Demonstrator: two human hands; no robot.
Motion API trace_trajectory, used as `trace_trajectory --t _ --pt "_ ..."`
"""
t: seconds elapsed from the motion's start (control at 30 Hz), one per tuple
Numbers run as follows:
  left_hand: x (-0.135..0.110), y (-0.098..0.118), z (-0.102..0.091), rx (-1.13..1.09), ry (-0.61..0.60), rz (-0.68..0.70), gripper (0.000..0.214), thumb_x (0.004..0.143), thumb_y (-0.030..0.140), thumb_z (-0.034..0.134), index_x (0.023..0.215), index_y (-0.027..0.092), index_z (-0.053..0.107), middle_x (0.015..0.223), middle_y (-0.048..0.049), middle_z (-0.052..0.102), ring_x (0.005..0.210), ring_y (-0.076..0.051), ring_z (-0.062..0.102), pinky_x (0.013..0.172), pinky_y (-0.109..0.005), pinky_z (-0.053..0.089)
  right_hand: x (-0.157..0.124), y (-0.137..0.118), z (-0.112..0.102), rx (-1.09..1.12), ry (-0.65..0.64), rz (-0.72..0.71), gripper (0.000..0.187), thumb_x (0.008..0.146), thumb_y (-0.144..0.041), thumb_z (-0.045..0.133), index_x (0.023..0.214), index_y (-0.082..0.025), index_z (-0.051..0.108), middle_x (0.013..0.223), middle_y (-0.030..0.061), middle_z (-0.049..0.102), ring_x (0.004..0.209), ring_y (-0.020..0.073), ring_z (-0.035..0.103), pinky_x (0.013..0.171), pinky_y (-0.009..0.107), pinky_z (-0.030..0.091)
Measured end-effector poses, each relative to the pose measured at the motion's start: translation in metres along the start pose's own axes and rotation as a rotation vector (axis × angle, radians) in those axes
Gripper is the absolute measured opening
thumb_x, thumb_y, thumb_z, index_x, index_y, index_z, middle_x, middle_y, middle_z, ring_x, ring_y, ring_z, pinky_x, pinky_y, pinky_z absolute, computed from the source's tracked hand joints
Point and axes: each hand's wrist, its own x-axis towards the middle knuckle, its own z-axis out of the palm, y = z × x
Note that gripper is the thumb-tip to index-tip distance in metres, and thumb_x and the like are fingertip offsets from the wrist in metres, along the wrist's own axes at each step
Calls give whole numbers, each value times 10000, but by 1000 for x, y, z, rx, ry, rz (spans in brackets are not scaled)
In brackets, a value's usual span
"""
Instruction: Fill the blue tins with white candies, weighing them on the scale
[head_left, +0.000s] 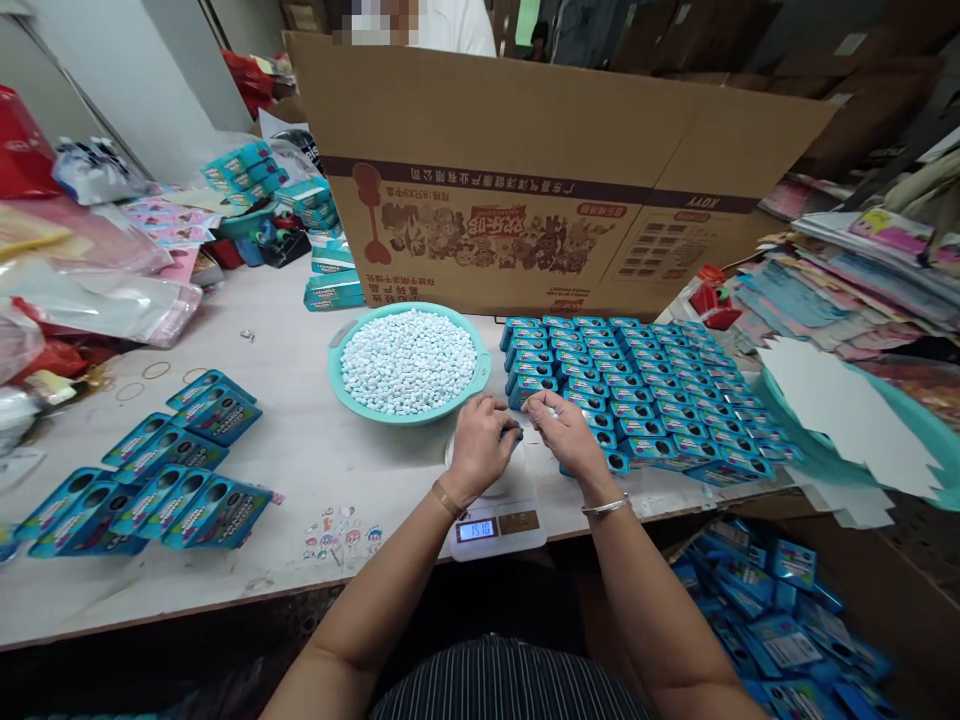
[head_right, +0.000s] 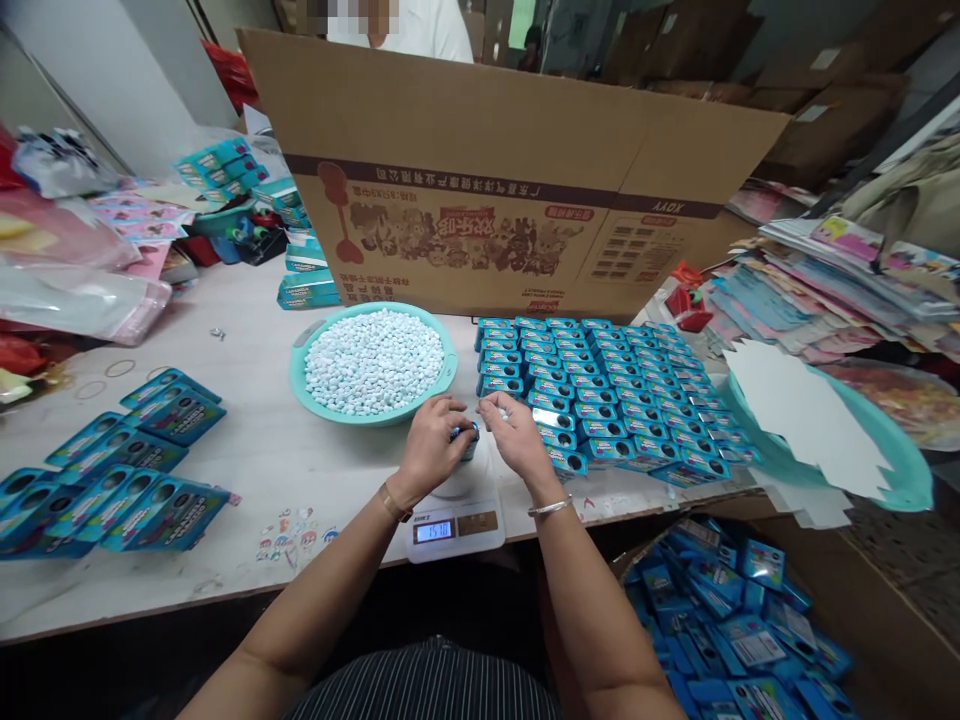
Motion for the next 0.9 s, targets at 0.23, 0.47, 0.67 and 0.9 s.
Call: trace_trajectory --t 0.23,0.47,0.67,0.9 --pt "3 -4 -25 -230 364 -24 87 875 271 642 911 215 698 995 -68 687 1031 -225 625 964 -422 497 -3 1 -10 243 41 87 426 762 -638 646 779 -217 585 569 -62 389 430 75 266 367 218 189" --pt "-27 -22 -68 -335 452 -211 148 876 332 632 913 204 696 942 -42 696 964 -193 649 937 -365 503 -6 7 -9 625 40 248 422 698 -576 746 788 -204 568 613 -63 423 424 33 189 359 167 115" --pt "-70 -34 -72 -346 456 -379 210 854 381 645 936 197 707 958 -47 689 942 -192 649 900 -342 510 -7 8 -13 777 -6 356 263 722 -358 738 875 -183 615 688 -38 463 448 37 246 345 153 156" --pt "-113 -48 -73 -317 418 -567 309 812 481 645 906 194 711 931 -56 707 886 -206 657 862 -348 525 -7 2 -12 617 -83 322 267 736 -408 715 862 -197 611 634 -59 425 429 41 175 356 177 112"
